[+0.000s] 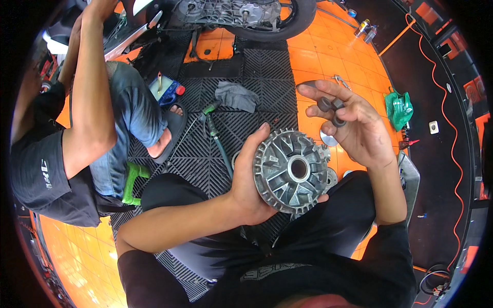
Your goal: The person sits on the floor of a workshop and assembles a scooter's clutch mechanism. They handle a clutch bell, a clutch plate, and a small metal ring, fitting them together by hand. The person then installs the assembled components into the scooter's engine casing and wipes the area with a cloth.
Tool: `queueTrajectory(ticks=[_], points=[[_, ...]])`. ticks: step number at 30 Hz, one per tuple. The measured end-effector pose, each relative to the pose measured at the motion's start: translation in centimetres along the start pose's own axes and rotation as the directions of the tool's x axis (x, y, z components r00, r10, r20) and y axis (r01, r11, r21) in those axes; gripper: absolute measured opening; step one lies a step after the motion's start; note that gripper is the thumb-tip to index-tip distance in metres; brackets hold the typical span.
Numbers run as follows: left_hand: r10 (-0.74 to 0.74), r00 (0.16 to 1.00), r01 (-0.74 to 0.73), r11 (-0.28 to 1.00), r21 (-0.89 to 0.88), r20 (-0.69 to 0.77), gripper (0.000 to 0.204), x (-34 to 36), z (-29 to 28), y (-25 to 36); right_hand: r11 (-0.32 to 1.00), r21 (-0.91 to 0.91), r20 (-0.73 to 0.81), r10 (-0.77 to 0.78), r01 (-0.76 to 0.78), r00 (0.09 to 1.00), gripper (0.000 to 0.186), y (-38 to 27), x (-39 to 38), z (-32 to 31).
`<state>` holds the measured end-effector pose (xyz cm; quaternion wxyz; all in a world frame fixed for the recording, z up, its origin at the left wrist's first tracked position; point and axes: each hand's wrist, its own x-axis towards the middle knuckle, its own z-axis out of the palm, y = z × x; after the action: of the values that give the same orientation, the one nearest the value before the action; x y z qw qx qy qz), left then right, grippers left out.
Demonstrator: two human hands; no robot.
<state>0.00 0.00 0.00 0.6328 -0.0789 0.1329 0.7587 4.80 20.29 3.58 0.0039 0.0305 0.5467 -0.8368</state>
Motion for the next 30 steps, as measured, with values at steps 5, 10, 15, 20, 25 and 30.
queueTrajectory(ticks=[5,10,15,20,25,30], points=[[0.001,1.000,-0.001,1.000,-0.028,0.003,0.066,0.2,0.0,0.2,0.984,-0.178,-0.062,-0.033,0.022,0.998,0.043,-0.5,0.0,0.9],[-0.002,1.000,0.002,0.999,-0.033,0.007,0.067,0.2,0.1,0.0,0.931,-0.347,-0.056,-0.144,0.116,0.988,0.033,-0.1,-0.5,2.0],[0.003,0.999,-0.003,1.000,0.009,0.032,0.067,0.3,-0.2,0.2,0.910,-0.383,0.013,-0.165,0.157,0.986,0.026,0.5,-0.9,2.5],[0.042,0.999,-0.042,0.999,0.018,-0.008,0.062,0.1,0.0,-0.1,0.938,-0.345,-0.049,0.027,-0.042,0.998,0.022,0.2,-1.2,3.0],[0.008,1.000,-0.008,1.000,-0.008,-0.018,0.059,0.2,-0.6,-0.6,0.883,-0.470,-0.110,-0.047,-0.010,0.993,0.018,1.2,-1.3,4.0],[0.012,0.998,-0.012,1.000,0.008,-0.056,0.059,0.4,-1.1,-1.1,0.412,-0.907,-0.044,-0.303,0.089,0.952,0.025,2.2,-2.1,4.5]])
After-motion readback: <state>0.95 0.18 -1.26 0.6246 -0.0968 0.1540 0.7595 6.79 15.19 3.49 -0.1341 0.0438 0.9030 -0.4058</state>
